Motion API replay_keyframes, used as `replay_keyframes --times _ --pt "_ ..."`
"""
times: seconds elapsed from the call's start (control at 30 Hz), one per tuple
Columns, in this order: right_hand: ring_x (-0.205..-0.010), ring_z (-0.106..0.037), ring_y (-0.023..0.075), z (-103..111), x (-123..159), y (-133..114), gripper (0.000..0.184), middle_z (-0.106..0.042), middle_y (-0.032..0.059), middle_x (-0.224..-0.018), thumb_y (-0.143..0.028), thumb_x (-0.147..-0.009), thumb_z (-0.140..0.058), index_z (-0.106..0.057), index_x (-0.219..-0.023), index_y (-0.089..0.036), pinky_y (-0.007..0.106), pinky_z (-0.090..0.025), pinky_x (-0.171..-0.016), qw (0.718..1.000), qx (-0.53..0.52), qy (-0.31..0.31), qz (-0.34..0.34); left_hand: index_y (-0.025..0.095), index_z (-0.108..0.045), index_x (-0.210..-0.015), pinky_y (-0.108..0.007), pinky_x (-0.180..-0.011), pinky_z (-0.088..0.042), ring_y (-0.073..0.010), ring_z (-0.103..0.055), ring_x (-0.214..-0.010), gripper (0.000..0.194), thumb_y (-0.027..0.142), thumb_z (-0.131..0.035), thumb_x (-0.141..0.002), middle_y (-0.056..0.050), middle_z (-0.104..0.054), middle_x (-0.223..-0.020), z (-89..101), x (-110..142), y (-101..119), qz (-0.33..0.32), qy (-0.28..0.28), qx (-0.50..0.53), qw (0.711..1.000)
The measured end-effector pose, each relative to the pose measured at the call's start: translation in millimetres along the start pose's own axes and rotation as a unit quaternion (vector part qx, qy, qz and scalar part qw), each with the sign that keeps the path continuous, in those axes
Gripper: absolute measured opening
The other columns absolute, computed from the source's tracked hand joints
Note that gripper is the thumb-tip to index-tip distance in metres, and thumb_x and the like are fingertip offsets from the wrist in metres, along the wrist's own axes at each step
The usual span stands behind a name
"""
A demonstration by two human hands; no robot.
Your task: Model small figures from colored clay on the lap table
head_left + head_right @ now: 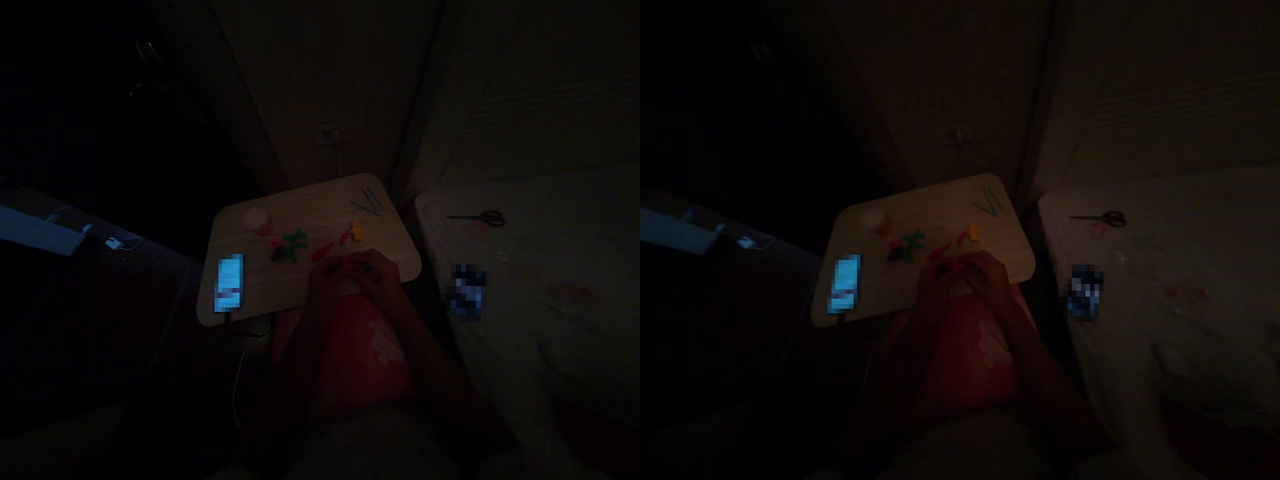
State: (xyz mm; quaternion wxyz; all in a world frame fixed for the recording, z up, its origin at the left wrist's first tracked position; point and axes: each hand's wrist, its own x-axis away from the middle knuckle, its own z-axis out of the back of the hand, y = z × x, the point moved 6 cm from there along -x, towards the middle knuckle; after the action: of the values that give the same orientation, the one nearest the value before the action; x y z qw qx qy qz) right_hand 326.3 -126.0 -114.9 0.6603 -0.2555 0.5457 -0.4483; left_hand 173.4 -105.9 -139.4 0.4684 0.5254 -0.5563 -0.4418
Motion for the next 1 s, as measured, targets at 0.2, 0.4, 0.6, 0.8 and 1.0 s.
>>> replay_keyframes --times 0.2,0.4,0.6,0.8,1.0 --pt "-0.087 -0.072 0.0212 1 3 -3 0.017 -0.077 0.0088 -0.101 -0.028 -0.096 -0.066 -0.078 -0.109 -0.024 0.036 -0.060 -0.076 0.997 0.068 0.011 0.034 0.018 -0.076 -0.079 -0.031 -0.082 -0.057 -0.0184 -0.070 -0.082 0.025 0.039 -0.087 -0.071 -0.004 -0.077 -0.084 0.0 -3 3 -0.010 -0.010 -0.044 0.999" --pt "-0.089 -0.073 0.0219 -1 6 -6 0.016 -0.076 0.0086 -0.098 -0.026 -0.097 -0.065 -0.080 -0.101 -0.025 0.037 -0.061 -0.079 0.995 0.075 0.017 0.062 0.017 -0.077 -0.086 -0.030 -0.083 -0.057 -0.0194 -0.071 -0.085 0.033 0.042 -0.088 -0.068 -0.005 -0.079 -0.088 1.8 -7 -1 -0.015 -0.012 -0.026 0.999" --pt "-0.087 -0.071 0.0211 3 6 -3 0.015 -0.073 0.0075 -0.094 -0.023 -0.095 -0.064 -0.079 -0.091 -0.025 0.037 -0.060 -0.075 0.994 0.072 0.045 0.072 0.018 -0.082 -0.083 -0.034 -0.088 -0.057 -0.0218 -0.074 -0.088 0.022 0.039 -0.081 -0.076 -0.007 -0.082 -0.092 -1.0 -11 -4 0.000 -0.065 -0.066 0.996" --pt "-0.084 -0.068 0.0208 2 8 -2 0.010 -0.070 0.0071 -0.093 -0.027 -0.093 -0.069 -0.078 -0.095 -0.025 0.035 -0.059 -0.071 0.994 0.086 0.036 0.050 0.018 -0.081 -0.077 -0.033 -0.083 -0.058 -0.0222 -0.073 -0.084 0.016 0.034 -0.079 -0.076 -0.006 -0.081 -0.085 -0.2 -8 4 -0.014 -0.066 -0.093 0.993" --pt "-0.084 -0.068 0.0211 -2 11 -5 0.013 -0.072 0.0076 -0.093 -0.023 -0.097 -0.064 -0.077 -0.097 -0.023 0.035 -0.057 -0.073 0.990 0.105 0.015 0.090 0.017 -0.079 -0.075 -0.029 -0.072 -0.055 -0.0182 -0.069 -0.073 0.020 0.035 -0.075 -0.081 -0.004 -0.077 -0.075 2.8 -3 1 -0.013 -0.034 -0.099 0.994"
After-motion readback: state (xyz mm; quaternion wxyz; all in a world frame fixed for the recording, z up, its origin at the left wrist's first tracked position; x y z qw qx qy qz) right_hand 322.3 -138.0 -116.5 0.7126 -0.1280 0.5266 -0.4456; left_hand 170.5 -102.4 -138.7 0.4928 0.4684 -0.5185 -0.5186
